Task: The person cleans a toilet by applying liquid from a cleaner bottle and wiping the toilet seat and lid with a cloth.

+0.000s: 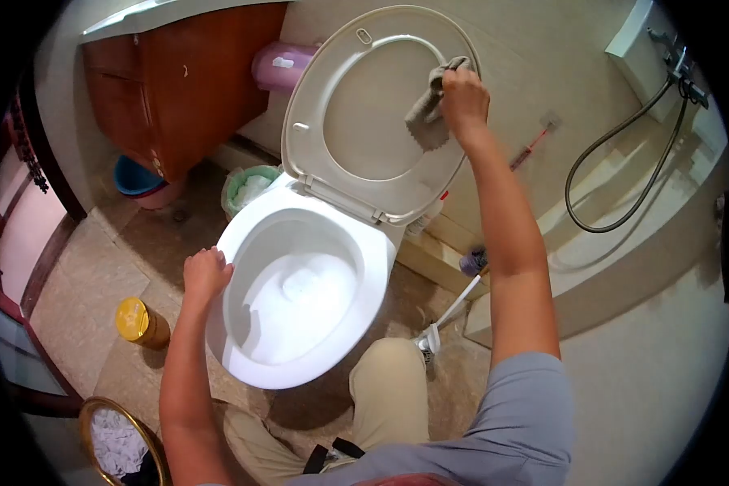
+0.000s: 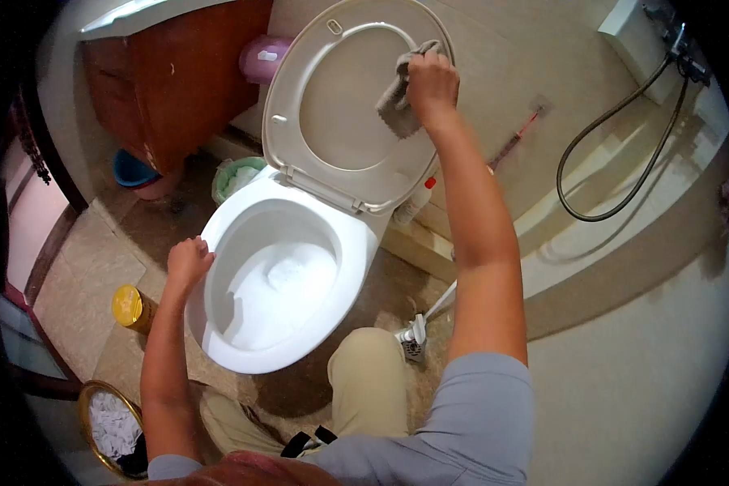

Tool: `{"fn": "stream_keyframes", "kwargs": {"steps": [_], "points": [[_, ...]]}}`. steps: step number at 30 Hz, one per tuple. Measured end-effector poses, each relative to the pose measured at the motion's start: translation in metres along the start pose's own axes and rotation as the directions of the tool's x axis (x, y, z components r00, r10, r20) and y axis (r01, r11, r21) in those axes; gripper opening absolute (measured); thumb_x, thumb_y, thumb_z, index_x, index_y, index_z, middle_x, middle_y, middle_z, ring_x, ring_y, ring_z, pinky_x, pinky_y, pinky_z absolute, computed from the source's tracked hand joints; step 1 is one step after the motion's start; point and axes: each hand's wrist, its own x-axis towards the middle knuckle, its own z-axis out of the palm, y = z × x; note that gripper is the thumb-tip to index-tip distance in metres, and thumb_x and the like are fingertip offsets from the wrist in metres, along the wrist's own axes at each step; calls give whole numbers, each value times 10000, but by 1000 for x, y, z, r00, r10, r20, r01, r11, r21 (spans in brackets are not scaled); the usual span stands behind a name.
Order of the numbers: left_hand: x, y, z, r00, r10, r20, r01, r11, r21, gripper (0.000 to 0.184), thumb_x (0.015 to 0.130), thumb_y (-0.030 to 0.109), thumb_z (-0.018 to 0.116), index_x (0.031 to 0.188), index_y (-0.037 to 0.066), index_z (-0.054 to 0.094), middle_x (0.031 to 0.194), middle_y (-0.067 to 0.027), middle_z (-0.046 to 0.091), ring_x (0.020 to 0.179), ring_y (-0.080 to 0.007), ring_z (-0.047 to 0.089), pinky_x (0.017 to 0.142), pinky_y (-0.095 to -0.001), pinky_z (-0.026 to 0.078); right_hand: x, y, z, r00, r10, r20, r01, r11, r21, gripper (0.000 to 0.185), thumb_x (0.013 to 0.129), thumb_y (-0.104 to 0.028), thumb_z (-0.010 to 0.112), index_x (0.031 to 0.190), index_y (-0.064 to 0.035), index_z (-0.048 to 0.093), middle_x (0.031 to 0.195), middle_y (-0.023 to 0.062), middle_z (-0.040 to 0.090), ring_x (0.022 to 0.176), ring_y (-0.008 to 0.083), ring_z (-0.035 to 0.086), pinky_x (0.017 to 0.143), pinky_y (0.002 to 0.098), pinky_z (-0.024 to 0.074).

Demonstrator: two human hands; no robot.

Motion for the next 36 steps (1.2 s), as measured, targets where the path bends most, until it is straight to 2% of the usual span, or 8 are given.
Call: {"fn": "stream_keyframes", "kwargs": {"steps": [6, 11, 15, 19, 24, 27, 31, 36], "points": [[-2, 3, 0, 1000, 21, -20, -20, 1000, 4, 254, 725, 280, 675, 821, 45, 679, 864, -165, 667, 875, -310, 639, 767, -435, 489, -23, 2, 17, 961, -162, -223, 149, 986, -75, 71, 793, -105, 583, 736, -109, 624, 741, 67, 616, 729, 222, 600, 641, 340, 499], [-2, 1, 2, 999, 12, -33, -13, 999, -33, 249, 720, 267, 668, 810, 35, 677, 836, -158, 667, 825, -313, 644, 728, -436, 503, -74, -4, 25, 989, -88, -123, 90, 996, 14, 252, 792, -70, 581, 1033, -38, 650, 698, 54, 582, 721, 209, 591, 602, 316, 513], [-3, 2, 5, 996, 50, -72, -50, 999, -7, 258, 714, 267, 668, 813, 29, 677, 823, -163, 664, 805, -319, 644, 720, -435, 505, -110, -11, 30, 992, -126, 7, 126, 991, 46, 274, 790, -77, 586, 1056, -32, 634, 790, 80, 589, 785, 231, 583, 645, 318, 518], [-3, 8, 6, 995, 32, -95, -29, 999, 41, 269, 703, 268, 678, 822, 26, 678, 835, -172, 662, 821, -314, 643, 721, -436, 504, -91, -12, 27, 941, -152, -303, 170, 985, 35, 201, 794, -78, 564, 985, -38, 610, 895, 112, 533, 881, 255, 542, 752, 341, 500], [-6, 12, 0, 997, 20, -70, -15, 997, 77, 271, 708, 261, 672, 832, 19, 672, 850, -164, 659, 836, -304, 639, 730, -439, 498, -27, -6, 32, 968, -106, -226, 123, 990, 62, 42, 769, -57, 557, 806, -74, 549, 878, 108, 542, 884, 269, 566, 730, 350, 515], [1, 11, 5, 997, 16, -77, -10, 996, 87, 262, 713, 256, 666, 820, 16, 665, 835, -153, 656, 824, -304, 638, 734, -443, 496, -16, -6, 27, 983, -49, -175, 70, 990, 118, 92, 726, -35, 587, 799, -69, 541, 890, 120, 550, 866, 294, 579, 710, 366, 524], [1, 13, 8, 996, 11, -90, -1, 994, 113, 253, 716, 249, 661, 817, 17, 659, 840, -146, 653, 835, -301, 634, 745, -446, 492, -65, -10, 41, 988, 67, -139, -16, 942, 335, 326, 605, 42, 655, 903, -72, 590, 879, 129, 527, 813, 325, 589, 690, 397, 524], [0, 9, 12, 994, 55, -96, -44, 993, 113, 263, 716, 235, 665, 862, 16, 650, 882, -144, 649, 882, -295, 625, 776, -445, 483, -141, -37, 37, 991, -3, 133, -57, 896, 440, 262, 627, 39, 656, 850, -56, 557, 883, 140, 529, 838, 349, 605, 716, 432, 526]]}}
